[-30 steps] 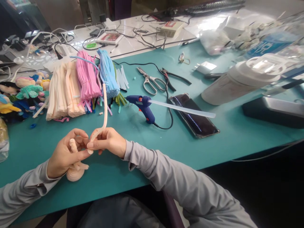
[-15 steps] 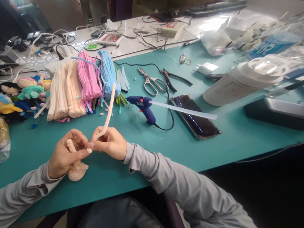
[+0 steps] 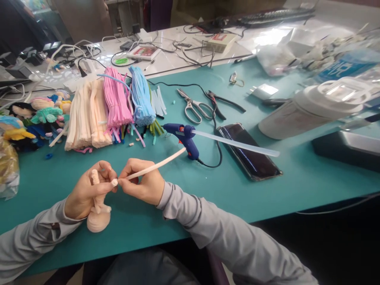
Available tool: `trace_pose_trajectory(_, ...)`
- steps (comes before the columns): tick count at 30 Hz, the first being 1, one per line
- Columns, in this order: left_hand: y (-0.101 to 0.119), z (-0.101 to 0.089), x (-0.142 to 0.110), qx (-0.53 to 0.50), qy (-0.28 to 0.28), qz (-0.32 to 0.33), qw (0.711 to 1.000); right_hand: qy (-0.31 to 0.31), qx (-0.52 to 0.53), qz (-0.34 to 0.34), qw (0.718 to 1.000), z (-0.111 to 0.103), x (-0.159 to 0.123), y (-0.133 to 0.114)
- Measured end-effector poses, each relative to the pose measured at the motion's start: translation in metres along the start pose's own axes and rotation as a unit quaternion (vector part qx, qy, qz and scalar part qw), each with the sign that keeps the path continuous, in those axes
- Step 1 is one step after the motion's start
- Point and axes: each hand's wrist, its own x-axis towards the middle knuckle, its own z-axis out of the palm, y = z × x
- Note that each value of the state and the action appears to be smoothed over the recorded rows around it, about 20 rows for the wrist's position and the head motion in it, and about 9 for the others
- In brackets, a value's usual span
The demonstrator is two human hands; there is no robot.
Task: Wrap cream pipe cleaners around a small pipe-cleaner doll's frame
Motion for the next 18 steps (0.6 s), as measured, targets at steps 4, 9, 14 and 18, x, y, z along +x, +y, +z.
trace_pose_trajectory(4, -0.0029, -0.0007, -0.0001, 0.006, 0.021, 0.019, 1.000, 0.017, -0.024, -0.020, 0.999, 0.0017, -0.0009, -0.0017)
trace_pose_trajectory(9, -0.0063, 0.0001, 0.0008, 0.037, 0.047, 0.061, 0.996, 0.030, -0.036, -0.025, 0.999, 0.0027, -0.0006, -0.0039)
trace_pose_trajectory(14, -0.0084, 0.0013, 0.0007, 0.071, 0.066, 0.093, 0.991, 0.033, -0.043, -0.011, 0.998, 0.0035, -0.0006, -0.0042)
trace_pose_trajectory(18, -0.0096, 0.0014, 0.0003, 0.088, 0.085, 0.100, 0.987, 0.033, -0.053, 0.006, 0.998, 0.0040, -0.0008, -0.0035)
